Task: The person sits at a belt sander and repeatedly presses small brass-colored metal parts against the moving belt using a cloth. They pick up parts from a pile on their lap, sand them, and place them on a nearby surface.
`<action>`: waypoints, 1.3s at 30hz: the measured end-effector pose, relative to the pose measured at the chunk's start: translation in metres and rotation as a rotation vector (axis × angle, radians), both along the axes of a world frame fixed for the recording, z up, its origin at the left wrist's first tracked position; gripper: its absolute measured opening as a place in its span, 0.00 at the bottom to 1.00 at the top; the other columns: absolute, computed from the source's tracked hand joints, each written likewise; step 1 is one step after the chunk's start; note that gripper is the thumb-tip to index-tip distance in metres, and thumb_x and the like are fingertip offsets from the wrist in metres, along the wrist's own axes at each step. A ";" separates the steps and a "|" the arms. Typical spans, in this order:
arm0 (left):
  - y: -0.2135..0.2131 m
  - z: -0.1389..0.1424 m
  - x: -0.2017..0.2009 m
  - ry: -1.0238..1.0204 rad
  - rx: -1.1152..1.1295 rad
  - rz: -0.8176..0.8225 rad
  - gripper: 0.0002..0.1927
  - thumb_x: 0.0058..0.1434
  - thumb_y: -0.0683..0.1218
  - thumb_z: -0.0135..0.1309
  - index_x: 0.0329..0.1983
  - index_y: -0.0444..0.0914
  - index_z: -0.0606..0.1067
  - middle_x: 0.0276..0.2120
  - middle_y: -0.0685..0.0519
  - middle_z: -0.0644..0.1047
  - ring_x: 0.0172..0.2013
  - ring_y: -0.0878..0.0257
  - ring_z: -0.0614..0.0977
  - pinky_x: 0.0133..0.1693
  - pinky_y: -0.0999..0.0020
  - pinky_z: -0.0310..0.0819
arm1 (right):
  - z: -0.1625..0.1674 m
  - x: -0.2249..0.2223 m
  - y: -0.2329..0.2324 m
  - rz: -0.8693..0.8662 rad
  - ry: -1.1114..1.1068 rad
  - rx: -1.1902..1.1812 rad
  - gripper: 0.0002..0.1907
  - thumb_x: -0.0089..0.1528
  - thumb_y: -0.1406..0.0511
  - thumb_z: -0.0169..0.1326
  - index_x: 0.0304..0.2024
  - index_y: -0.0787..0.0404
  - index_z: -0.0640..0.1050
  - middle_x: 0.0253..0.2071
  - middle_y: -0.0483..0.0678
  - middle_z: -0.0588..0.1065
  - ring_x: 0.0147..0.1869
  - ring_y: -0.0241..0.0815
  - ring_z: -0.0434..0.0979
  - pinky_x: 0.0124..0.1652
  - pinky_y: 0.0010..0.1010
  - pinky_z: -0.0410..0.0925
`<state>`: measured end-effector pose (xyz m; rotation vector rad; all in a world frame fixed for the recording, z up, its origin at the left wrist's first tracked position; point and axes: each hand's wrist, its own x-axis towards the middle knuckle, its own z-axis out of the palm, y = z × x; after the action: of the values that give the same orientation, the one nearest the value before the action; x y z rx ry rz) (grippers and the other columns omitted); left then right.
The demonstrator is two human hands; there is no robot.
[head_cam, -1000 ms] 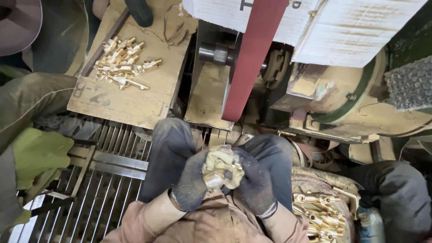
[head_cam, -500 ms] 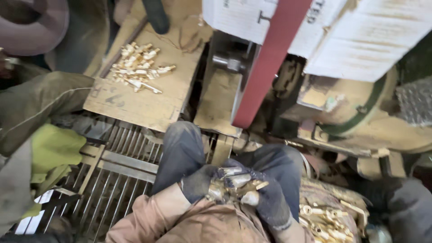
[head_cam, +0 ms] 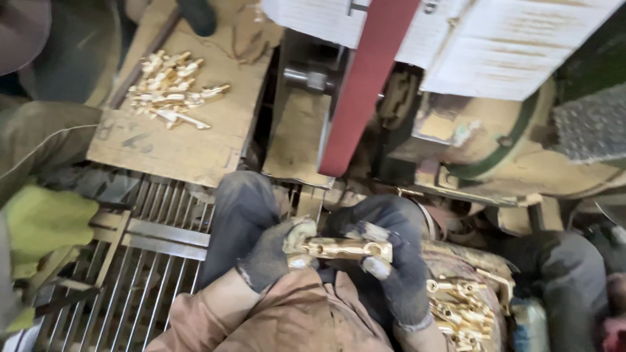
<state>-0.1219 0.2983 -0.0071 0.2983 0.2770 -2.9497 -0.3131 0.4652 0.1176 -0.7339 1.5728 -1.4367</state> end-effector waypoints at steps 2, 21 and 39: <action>-0.001 0.004 -0.004 -0.254 -0.133 0.009 0.13 0.67 0.46 0.53 0.49 0.32 0.74 0.39 0.47 0.80 0.41 0.54 0.84 0.42 0.59 0.82 | -0.007 -0.009 -0.002 0.044 -0.089 -0.042 0.30 0.58 0.69 0.56 0.63 0.70 0.71 0.55 0.55 0.79 0.55 0.40 0.80 0.51 0.29 0.72; -0.070 0.025 -0.104 -0.579 -1.227 -0.107 0.21 0.55 0.36 0.68 0.51 0.24 0.79 0.36 0.43 0.83 0.30 0.62 0.83 0.32 0.66 0.79 | -0.090 -0.094 -0.067 -0.008 0.562 -0.181 0.22 0.66 0.62 0.61 0.57 0.69 0.75 0.49 0.55 0.82 0.50 0.45 0.82 0.53 0.32 0.73; -0.081 0.027 -0.122 -0.662 -1.248 0.019 0.30 0.52 0.30 0.59 0.60 0.33 0.71 0.31 0.45 0.81 0.20 0.67 0.76 0.19 0.74 0.70 | -0.109 -0.107 -0.100 -0.044 0.774 -0.130 0.25 0.60 0.62 0.66 0.54 0.70 0.76 0.46 0.58 0.81 0.50 0.54 0.83 0.49 0.37 0.74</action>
<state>-0.2435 0.2172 0.0196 0.9400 -1.4880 -2.2133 -0.4201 0.3651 0.0089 -1.4612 2.0767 -1.3665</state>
